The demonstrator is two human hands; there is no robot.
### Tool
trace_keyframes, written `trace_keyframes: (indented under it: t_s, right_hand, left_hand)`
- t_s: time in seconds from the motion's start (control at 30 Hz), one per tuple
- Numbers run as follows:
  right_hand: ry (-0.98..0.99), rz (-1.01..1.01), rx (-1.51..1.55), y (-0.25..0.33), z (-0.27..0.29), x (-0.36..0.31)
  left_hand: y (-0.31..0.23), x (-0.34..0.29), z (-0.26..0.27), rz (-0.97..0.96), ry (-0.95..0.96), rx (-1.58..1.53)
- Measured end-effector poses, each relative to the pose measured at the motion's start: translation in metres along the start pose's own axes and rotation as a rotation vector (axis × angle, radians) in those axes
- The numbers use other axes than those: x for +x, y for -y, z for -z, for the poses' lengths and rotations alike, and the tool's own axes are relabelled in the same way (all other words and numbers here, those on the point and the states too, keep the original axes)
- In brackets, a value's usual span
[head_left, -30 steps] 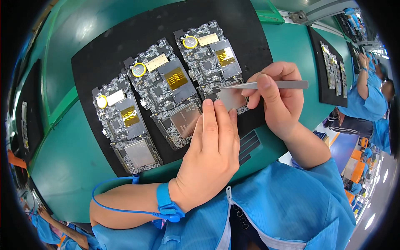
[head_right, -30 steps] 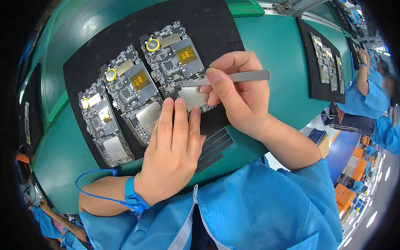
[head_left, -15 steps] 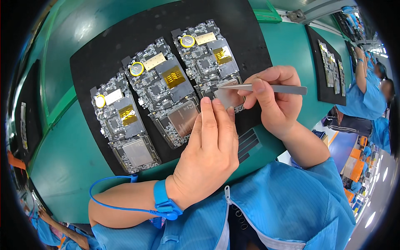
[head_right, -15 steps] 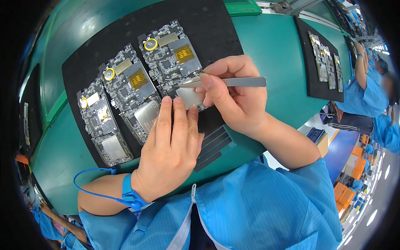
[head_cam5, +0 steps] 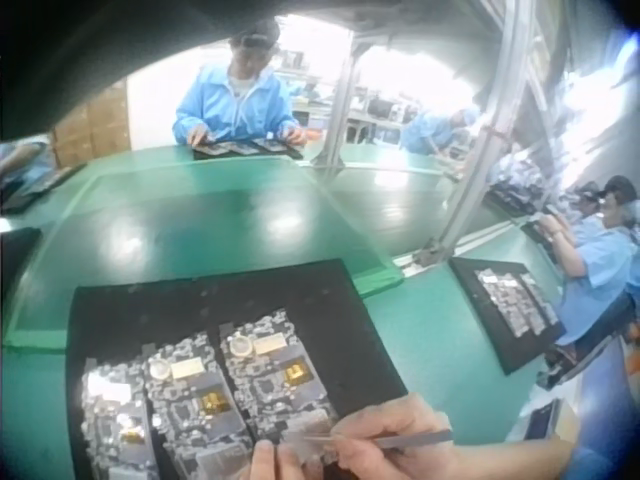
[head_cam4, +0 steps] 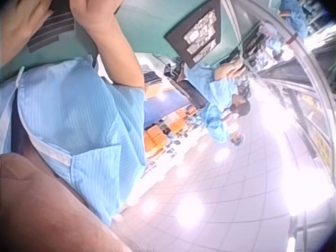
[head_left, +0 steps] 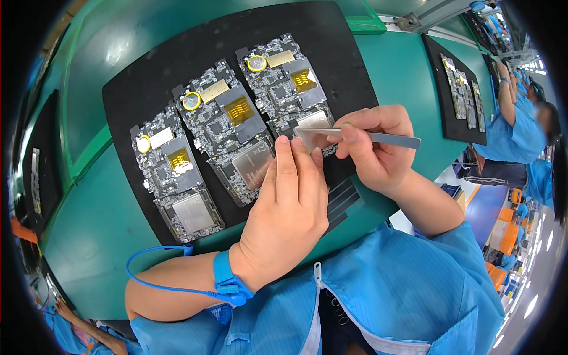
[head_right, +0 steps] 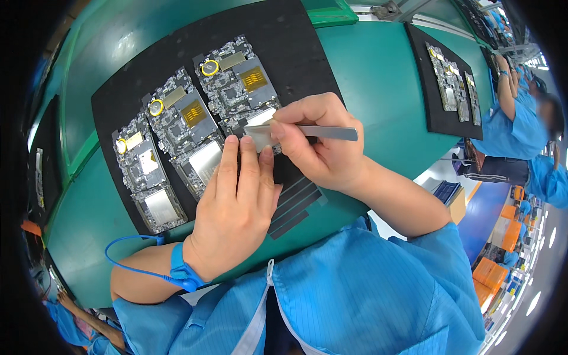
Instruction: The person uses tweezers to pick up small rectangular components from a black tray and places them onto specific locations on multiple circuit boards. The person works on several boards sequentially, applying the components with precision.
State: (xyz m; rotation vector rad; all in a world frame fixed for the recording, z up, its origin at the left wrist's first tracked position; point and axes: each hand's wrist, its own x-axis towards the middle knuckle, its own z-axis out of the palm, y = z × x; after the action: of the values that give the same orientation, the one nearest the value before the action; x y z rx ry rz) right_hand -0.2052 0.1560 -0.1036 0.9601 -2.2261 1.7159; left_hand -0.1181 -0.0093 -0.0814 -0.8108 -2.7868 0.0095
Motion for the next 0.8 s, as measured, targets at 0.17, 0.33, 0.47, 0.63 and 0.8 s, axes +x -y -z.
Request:
trace_keyframes:
  t_s: [0.17,0.33,0.47,0.63,0.8]
  right_hand:
    - [-0.012,0.039,-0.032,-0.003,-0.006,0.0]
    - [-0.023,0.113,-0.069,-0.006,-0.007,-0.001]
    - [0.029,0.079,-0.131,0.003,0.0,-0.001]
    - [-0.099,-0.24,0.303,0.03,0.022,-0.013]
    - [0.018,-0.575,0.388,0.041,0.059,-0.046]
  left_hand:
    - [-0.001,-0.001,-0.003,-0.008,-0.029,0.019]
    - [-0.001,0.001,0.001,0.005,0.008,0.014]
    - [-0.001,0.001,0.004,0.003,-0.002,0.018]
    - [-0.019,-0.014,0.02,-0.183,0.106,-0.154]
    - [-0.028,-0.02,0.016,-0.31,0.122,-0.232]
